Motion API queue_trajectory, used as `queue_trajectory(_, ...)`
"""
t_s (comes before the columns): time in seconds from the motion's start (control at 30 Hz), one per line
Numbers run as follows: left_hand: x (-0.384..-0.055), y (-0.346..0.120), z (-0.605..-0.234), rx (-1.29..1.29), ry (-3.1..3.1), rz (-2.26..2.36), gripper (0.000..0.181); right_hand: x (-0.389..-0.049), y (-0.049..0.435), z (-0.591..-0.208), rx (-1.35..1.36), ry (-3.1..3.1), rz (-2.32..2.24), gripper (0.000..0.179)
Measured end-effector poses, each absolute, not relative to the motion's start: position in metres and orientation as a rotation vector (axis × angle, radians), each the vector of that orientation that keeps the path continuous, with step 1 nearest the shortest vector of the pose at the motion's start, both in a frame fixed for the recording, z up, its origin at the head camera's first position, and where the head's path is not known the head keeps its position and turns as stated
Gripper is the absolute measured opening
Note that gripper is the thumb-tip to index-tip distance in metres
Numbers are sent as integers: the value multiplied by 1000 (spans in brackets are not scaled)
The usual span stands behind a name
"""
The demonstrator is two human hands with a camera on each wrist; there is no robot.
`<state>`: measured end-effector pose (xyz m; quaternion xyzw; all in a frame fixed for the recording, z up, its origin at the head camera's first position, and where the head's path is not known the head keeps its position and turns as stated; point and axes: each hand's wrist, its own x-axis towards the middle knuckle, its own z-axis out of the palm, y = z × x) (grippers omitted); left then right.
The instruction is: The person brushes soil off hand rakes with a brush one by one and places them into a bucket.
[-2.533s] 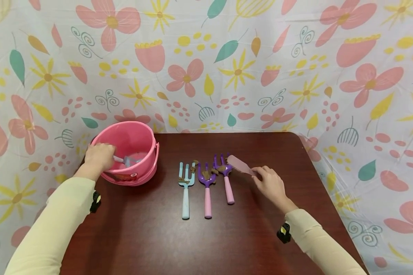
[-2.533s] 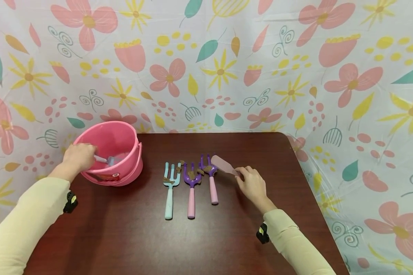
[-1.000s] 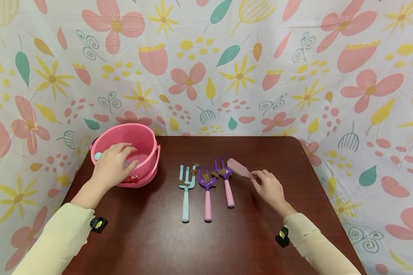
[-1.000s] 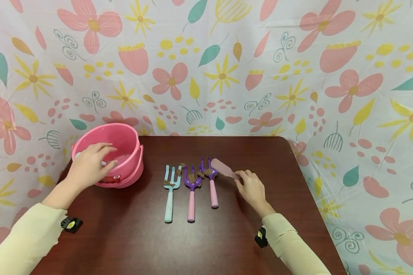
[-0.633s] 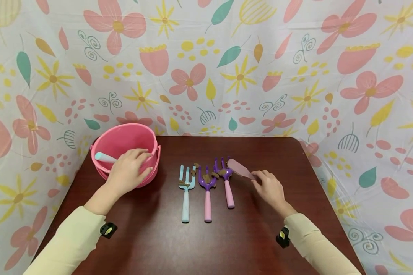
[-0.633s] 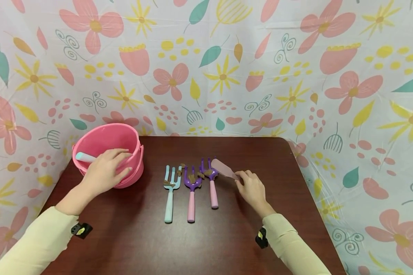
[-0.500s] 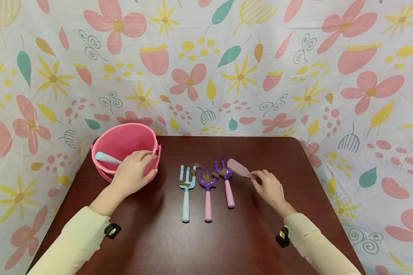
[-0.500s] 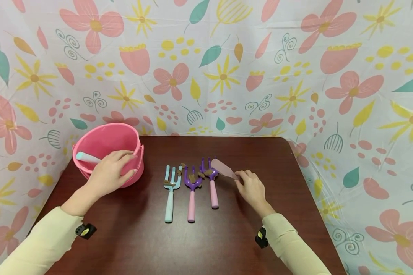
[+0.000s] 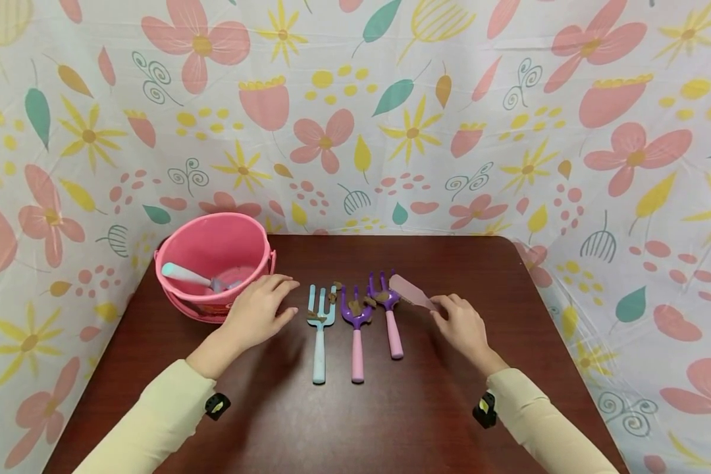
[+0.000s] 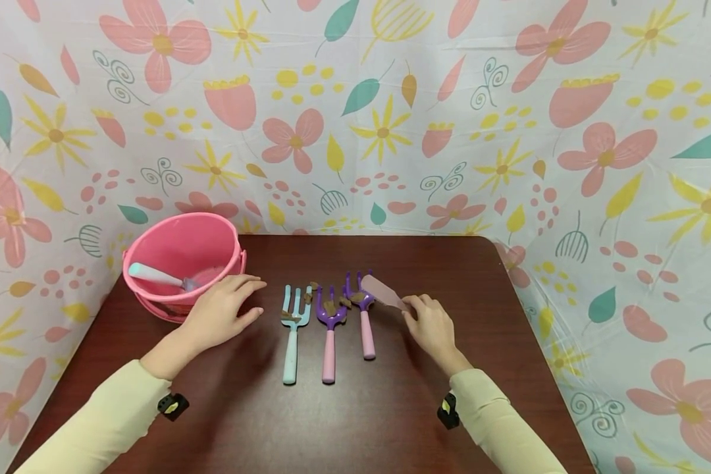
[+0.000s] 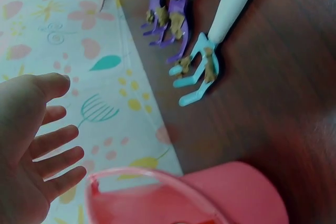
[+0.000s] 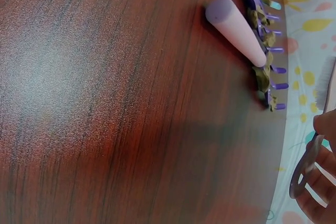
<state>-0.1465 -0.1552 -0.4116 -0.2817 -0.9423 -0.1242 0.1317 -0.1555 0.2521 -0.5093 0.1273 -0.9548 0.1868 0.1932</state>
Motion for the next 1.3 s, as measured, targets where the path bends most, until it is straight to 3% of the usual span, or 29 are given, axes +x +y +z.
queue_trajectory(0.63,-141,-123,-485,-518,-2926,-358,62,-151,249,-510,342,-2690,523,25)
queue_trajectory(1.3,-132,-93,-533,-149,-3197,-474,73,-149,247,-510,313,-2720,509,24)
